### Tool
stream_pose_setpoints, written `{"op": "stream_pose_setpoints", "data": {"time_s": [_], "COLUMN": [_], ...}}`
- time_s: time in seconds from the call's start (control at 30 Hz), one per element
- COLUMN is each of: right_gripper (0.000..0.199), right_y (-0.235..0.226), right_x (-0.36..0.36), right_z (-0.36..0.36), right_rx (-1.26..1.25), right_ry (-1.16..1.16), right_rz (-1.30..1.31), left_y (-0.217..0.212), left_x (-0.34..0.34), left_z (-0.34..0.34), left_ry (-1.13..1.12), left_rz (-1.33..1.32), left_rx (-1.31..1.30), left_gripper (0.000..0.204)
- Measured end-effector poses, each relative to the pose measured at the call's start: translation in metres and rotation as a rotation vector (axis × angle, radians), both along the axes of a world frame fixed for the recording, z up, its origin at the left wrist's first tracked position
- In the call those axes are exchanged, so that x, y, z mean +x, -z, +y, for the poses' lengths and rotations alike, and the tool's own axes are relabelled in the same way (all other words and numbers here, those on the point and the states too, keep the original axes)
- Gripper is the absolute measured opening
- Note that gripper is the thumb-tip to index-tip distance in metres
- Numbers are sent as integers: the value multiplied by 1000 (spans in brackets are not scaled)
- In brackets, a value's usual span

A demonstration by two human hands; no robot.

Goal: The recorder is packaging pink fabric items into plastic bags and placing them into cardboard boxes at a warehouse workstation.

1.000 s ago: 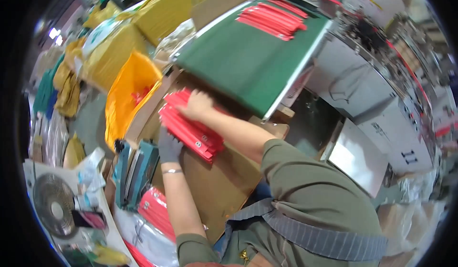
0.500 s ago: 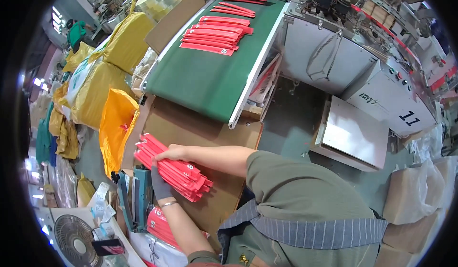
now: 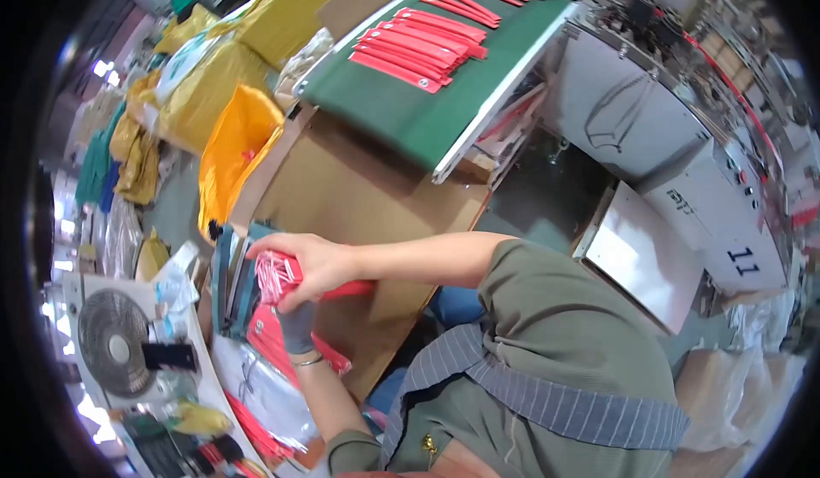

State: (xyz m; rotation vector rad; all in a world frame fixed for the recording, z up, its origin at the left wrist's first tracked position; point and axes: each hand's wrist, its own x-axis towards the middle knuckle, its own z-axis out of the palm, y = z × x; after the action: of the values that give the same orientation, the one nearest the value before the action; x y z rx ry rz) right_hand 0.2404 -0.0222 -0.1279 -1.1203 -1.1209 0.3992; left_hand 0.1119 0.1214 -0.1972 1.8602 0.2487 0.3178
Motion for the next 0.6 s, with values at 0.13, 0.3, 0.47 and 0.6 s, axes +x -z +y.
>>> {"op": "stream_pose_setpoints", "data": {"time_s": [0.13, 0.3, 0.47, 0.6], "right_gripper": [62, 38, 12, 12], "right_y": [-42, -18, 21, 13], "right_x": [-61, -61, -92, -108], "right_z": [-29, -16, -5, -11], "right_rx": [-325, -597, -480, -505], "right_ry": [-86, -630, -651, -457], "right_rz": [550, 832, 778, 862], "left_y": [-22, -20, -8, 9], "left_x": [-56, -87, -175, -246], "left_z": [-42, -113, -37, 113], "left_ry": [74, 8, -208, -931], "left_rz": [30, -79, 178, 123], "left_rx": [-573, -1495, -383, 558], "left_gripper": [64, 45, 19, 25]}}
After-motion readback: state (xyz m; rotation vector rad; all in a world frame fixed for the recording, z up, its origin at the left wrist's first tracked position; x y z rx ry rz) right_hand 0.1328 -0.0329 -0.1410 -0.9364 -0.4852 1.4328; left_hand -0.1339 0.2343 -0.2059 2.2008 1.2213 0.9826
